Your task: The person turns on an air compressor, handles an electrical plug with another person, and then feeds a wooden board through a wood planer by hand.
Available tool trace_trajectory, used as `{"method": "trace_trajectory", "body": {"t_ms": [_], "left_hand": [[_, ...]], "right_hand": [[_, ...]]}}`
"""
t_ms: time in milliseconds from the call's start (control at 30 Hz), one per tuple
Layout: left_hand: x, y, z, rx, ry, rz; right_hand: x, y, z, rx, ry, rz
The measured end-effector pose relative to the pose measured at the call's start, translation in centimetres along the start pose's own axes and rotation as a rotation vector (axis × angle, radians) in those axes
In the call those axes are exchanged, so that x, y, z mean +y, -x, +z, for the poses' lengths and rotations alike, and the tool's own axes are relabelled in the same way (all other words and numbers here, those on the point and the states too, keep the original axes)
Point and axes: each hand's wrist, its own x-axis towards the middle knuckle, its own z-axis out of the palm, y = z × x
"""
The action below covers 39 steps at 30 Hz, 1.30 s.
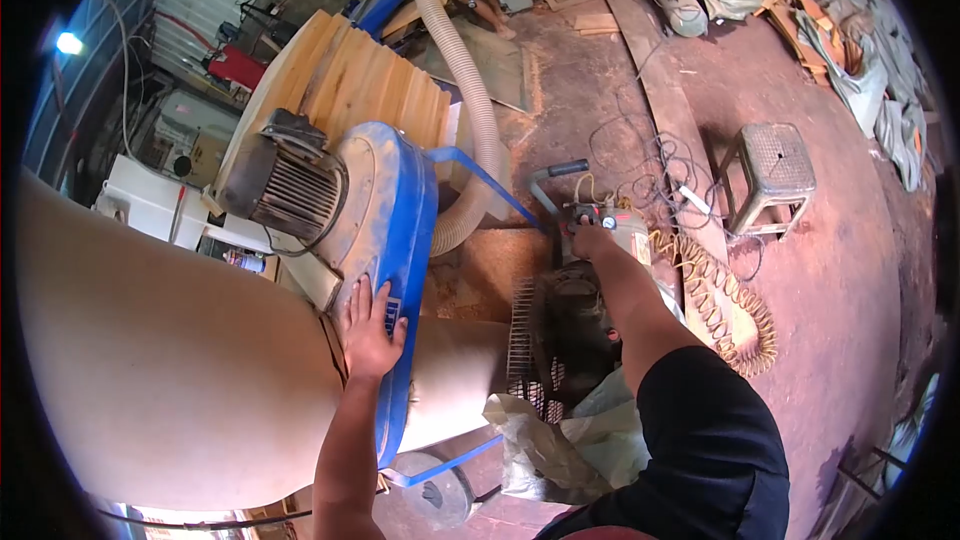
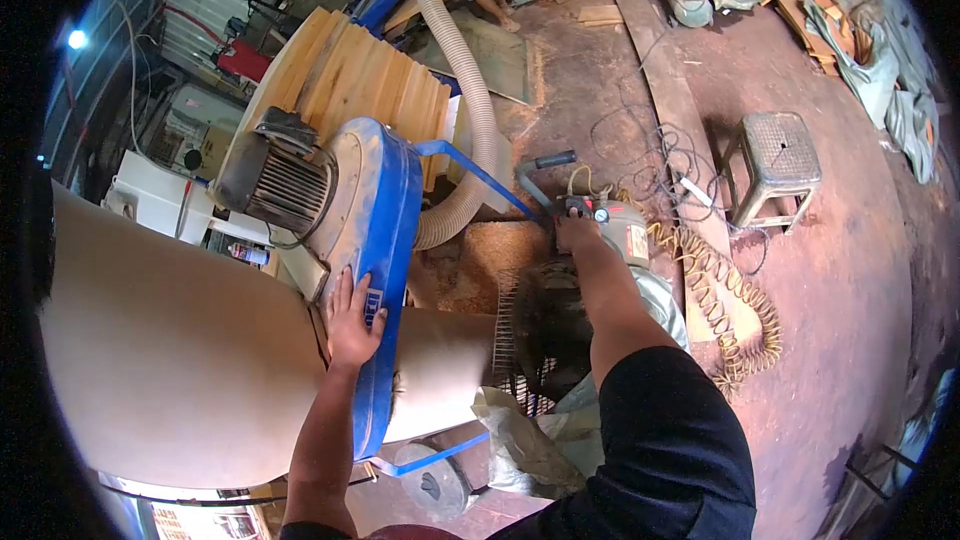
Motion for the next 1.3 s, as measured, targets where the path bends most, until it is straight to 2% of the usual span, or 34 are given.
{"method": "trace_trajectory", "body": {"t_ms": [1300], "left_hand": [[0.08, -0.06, 0.00, 0.008, -0.016, -0.004]], "right_hand": [[0.27, -0.76, 0.34, -0.004, 0.006, -0.017]]}}
